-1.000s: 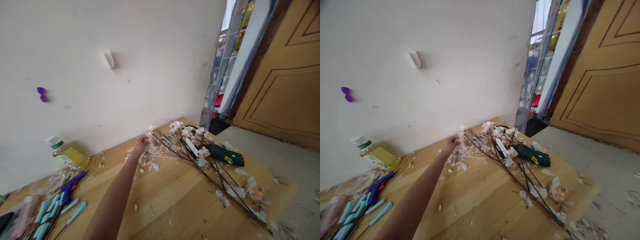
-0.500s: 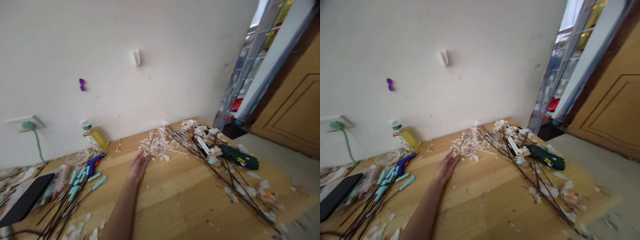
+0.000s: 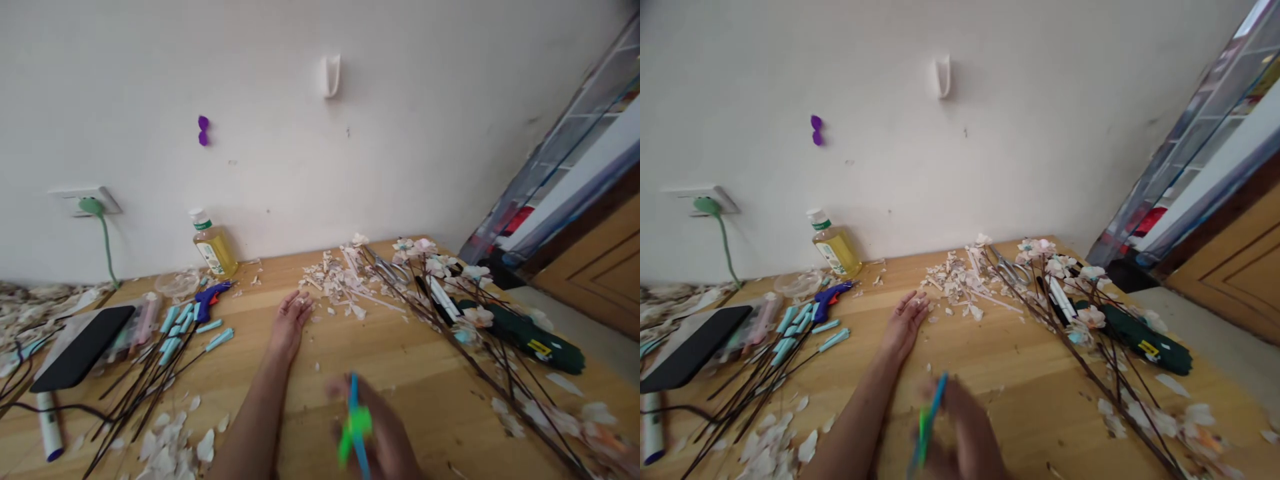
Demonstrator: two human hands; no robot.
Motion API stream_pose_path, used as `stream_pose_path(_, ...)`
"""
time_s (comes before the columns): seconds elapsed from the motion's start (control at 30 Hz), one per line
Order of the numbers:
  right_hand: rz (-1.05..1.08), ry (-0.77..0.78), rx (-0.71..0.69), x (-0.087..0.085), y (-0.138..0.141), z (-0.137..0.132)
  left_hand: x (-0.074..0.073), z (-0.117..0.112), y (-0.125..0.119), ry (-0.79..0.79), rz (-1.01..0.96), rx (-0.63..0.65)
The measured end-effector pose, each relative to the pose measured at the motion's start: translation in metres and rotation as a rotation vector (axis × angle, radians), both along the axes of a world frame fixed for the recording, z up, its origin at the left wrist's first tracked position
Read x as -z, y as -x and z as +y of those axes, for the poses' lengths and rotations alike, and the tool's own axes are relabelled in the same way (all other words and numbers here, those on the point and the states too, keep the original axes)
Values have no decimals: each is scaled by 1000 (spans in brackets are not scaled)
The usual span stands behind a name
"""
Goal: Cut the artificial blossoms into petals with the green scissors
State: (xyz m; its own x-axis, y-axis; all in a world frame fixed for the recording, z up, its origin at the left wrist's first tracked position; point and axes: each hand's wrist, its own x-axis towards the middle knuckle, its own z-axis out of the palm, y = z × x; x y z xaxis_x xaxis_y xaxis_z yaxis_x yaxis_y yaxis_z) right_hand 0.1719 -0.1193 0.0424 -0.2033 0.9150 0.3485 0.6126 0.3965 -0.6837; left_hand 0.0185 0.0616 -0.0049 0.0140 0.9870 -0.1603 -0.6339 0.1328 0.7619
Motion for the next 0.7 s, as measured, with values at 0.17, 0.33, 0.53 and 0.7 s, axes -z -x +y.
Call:
stream_pose_path(0.17, 265, -164, 265, 35, -14, 135, -1, 2, -1, -14, 30, 67)
stream_pose_path(0.33, 243, -203, 184, 57, -22, 158, 1, 2, -8, -29, 64, 101)
stream_pose_path(0.53, -24, -257, 5, 50, -12, 151, 4, -1, -14, -166, 235, 120)
stream_pose_path(0.7, -55, -262, 100, 52, -9, 150, 9, -3, -19, -271, 326, 135)
